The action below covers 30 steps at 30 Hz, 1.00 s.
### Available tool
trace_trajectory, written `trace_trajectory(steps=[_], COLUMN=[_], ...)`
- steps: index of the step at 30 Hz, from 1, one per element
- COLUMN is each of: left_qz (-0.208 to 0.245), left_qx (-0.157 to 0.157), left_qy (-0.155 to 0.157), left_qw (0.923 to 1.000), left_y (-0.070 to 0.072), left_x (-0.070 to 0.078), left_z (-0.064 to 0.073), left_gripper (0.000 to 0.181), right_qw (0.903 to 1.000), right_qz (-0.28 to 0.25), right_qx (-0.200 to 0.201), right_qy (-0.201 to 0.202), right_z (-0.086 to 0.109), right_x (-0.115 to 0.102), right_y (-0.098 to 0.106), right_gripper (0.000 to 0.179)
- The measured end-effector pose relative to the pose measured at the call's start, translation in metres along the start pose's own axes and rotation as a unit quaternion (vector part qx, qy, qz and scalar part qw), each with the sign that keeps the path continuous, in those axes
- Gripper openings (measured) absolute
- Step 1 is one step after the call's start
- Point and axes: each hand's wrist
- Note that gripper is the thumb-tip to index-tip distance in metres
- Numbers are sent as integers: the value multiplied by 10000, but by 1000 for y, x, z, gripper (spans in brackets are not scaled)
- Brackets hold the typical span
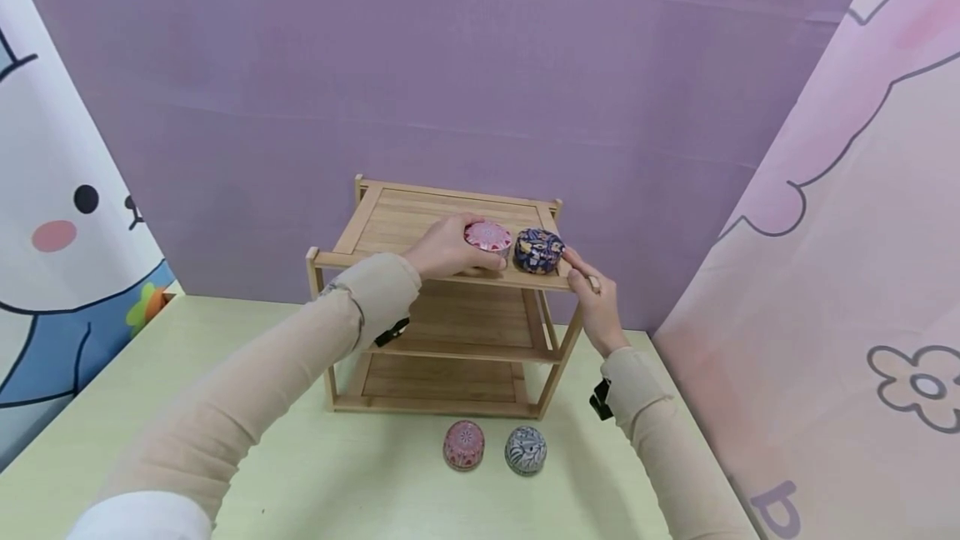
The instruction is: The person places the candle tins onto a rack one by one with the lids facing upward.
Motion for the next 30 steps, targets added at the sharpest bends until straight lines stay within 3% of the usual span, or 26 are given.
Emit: trace_trajectory(steps=[21, 30], left_qz=[-102, 261], left_qx=[34, -212], left_qy=[-22, 14], left_qw=[9999, 9994], left_y=[-3, 3], left_x=[-1, 1], left_z=[-3, -1], left_gripper=[89, 89], right_qw=[9999, 10000], right_qz=[119, 76], right_qx=[55, 32], right_qy=[25, 24], right_z=[-1, 1], right_x=[1, 1], right_y=[2, 2], right_gripper=[41, 40])
Point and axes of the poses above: each hand's wrist, its own z-axis away from the middle knuckle, its own y-axis out of the back of the hand, x = y × z, and after that the axes turned 10 degrees about x, right-handed
